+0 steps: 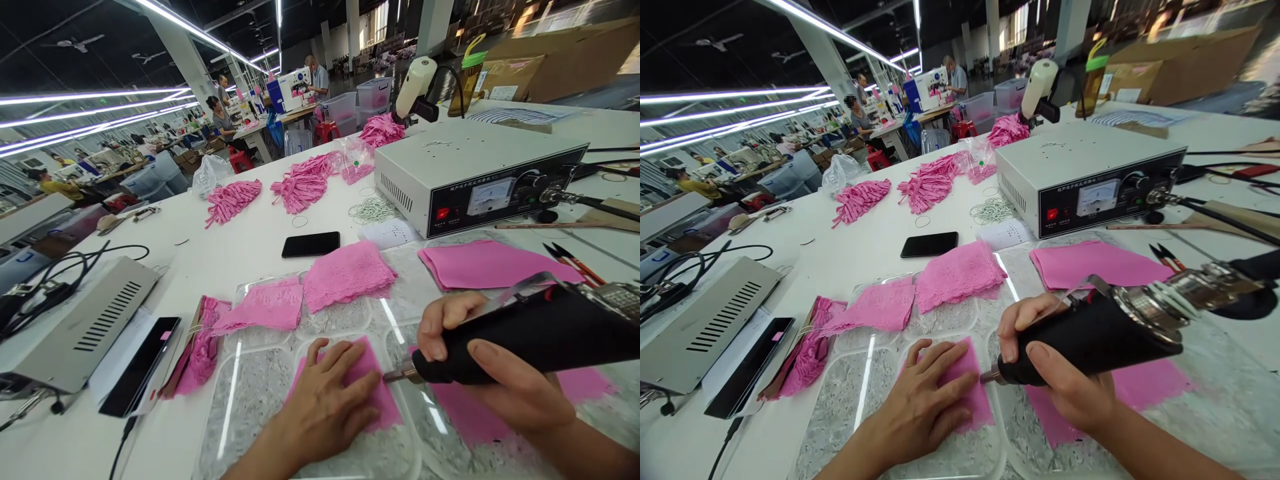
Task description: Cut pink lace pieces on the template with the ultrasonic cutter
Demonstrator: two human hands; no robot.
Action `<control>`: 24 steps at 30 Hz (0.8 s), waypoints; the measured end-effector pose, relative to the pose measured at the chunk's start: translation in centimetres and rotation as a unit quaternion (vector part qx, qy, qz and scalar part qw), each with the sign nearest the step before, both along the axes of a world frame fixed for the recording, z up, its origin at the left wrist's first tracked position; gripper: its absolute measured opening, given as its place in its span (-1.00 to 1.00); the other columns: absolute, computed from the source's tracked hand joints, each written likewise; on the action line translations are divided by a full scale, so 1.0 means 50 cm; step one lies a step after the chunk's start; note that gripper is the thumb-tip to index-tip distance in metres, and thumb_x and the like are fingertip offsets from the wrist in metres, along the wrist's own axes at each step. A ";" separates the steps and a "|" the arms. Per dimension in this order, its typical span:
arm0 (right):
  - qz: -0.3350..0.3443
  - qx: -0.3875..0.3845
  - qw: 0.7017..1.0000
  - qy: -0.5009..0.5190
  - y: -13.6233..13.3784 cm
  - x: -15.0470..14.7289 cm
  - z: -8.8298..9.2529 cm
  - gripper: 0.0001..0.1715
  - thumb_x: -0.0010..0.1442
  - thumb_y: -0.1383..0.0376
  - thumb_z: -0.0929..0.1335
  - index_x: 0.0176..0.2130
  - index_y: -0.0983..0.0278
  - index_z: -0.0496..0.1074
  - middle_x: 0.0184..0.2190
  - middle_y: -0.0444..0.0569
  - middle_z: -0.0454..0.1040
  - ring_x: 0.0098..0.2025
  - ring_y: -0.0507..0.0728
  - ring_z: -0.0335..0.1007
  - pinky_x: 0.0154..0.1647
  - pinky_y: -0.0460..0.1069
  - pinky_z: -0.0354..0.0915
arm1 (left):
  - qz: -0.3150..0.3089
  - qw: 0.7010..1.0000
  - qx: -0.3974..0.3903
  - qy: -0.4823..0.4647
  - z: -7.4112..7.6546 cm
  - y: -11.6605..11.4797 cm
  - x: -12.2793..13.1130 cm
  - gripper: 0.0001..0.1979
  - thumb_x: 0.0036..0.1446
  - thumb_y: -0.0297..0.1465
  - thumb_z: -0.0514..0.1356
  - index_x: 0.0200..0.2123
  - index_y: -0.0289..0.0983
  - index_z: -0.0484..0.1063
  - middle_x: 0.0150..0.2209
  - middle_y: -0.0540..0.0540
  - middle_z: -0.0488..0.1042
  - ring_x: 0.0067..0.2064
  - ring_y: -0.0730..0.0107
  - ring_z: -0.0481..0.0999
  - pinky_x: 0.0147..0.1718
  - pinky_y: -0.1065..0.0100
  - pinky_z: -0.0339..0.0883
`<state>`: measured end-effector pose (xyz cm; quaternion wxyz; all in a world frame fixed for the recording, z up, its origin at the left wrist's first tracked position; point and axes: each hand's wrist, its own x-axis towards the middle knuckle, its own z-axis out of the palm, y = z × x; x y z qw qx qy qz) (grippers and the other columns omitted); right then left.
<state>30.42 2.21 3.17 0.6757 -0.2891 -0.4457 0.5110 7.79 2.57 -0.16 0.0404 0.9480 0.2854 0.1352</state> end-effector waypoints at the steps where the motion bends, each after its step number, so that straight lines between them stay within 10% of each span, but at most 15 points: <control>1: -0.002 0.002 1.000 -0.005 0.001 -0.001 -0.001 -0.75 0.12 0.11 0.45 -0.37 0.20 0.39 -0.51 -0.09 0.39 -0.57 0.07 0.32 -0.59 0.01 0.36 | 0.000 1.000 0.001 -0.001 -0.001 0.000 0.000 -0.74 0.28 -0.23 0.15 -0.02 -0.17 0.42 0.13 -0.20 0.38 0.09 0.13 0.36 0.09 0.01 0.13; 14: -0.109 -0.017 0.992 0.059 0.009 0.083 0.015 -0.80 -0.02 0.18 0.50 -0.42 0.20 0.46 -0.47 -0.08 0.34 -0.56 0.05 0.28 -0.57 0.00 0.35 | -0.042 0.997 0.054 0.034 0.024 -0.031 0.017 -0.57 0.36 -0.18 0.03 0.15 -0.31 0.31 0.13 -0.24 0.42 0.14 0.10 0.38 0.10 0.01 0.18; 24: -0.104 -0.050 0.992 0.059 0.013 0.089 -0.016 -0.83 0.00 0.20 0.47 -0.42 0.20 0.44 -0.45 -0.07 0.32 -0.54 0.06 0.27 -0.54 0.01 0.39 | 0.029 0.971 0.190 -0.144 -0.088 -0.090 0.163 -0.47 0.26 0.09 0.00 -0.04 -0.18 0.47 -0.02 -0.10 0.53 0.06 0.24 0.43 0.17 0.12 0.07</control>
